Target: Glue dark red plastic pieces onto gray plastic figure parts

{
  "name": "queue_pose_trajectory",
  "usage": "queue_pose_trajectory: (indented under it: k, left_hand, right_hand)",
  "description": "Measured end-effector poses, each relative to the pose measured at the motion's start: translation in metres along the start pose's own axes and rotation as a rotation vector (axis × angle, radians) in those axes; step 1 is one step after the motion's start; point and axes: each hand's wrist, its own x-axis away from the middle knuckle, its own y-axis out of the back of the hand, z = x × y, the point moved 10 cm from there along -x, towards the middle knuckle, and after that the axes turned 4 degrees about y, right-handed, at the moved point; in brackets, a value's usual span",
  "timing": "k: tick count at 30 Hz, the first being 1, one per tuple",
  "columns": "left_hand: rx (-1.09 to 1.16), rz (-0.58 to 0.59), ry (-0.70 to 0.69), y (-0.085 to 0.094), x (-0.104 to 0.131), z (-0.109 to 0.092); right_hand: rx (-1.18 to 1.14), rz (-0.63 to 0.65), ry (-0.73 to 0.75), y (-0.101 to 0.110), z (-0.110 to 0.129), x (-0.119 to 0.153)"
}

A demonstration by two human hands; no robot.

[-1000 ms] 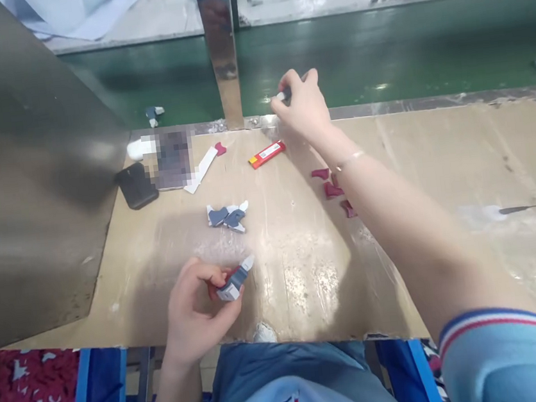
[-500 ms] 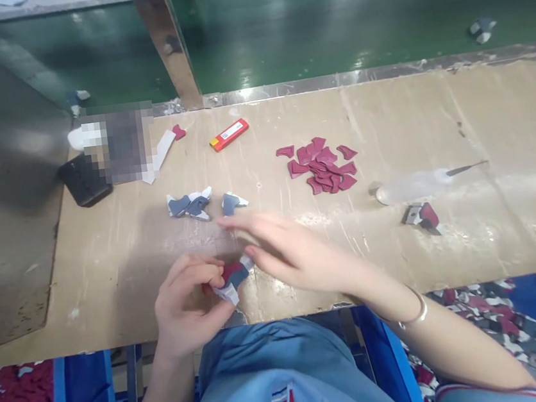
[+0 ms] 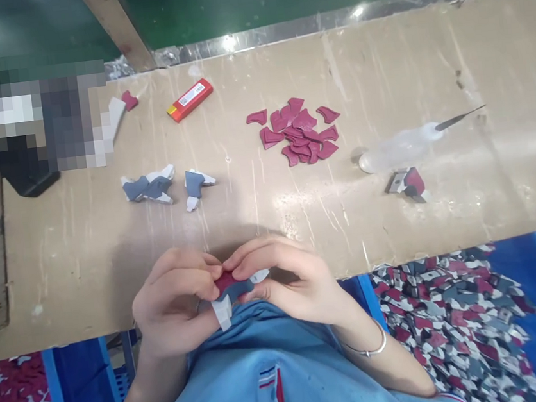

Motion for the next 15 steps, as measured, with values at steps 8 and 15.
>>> queue_pose_trajectory:
  k: [8, 15]
  left_hand:
    - [-0.009, 0.054, 0.129, 0.0, 0.003, 0.014]
    - [-0.815, 0.198, 0.046, 0.03, -0.014, 0.049]
  right_hand:
    - [0.305, 0.046, 0.234, 0.003, 0.024, 0.001]
    - [0.802, 0.124, 0.458, 0.005, 0.053, 0.011]
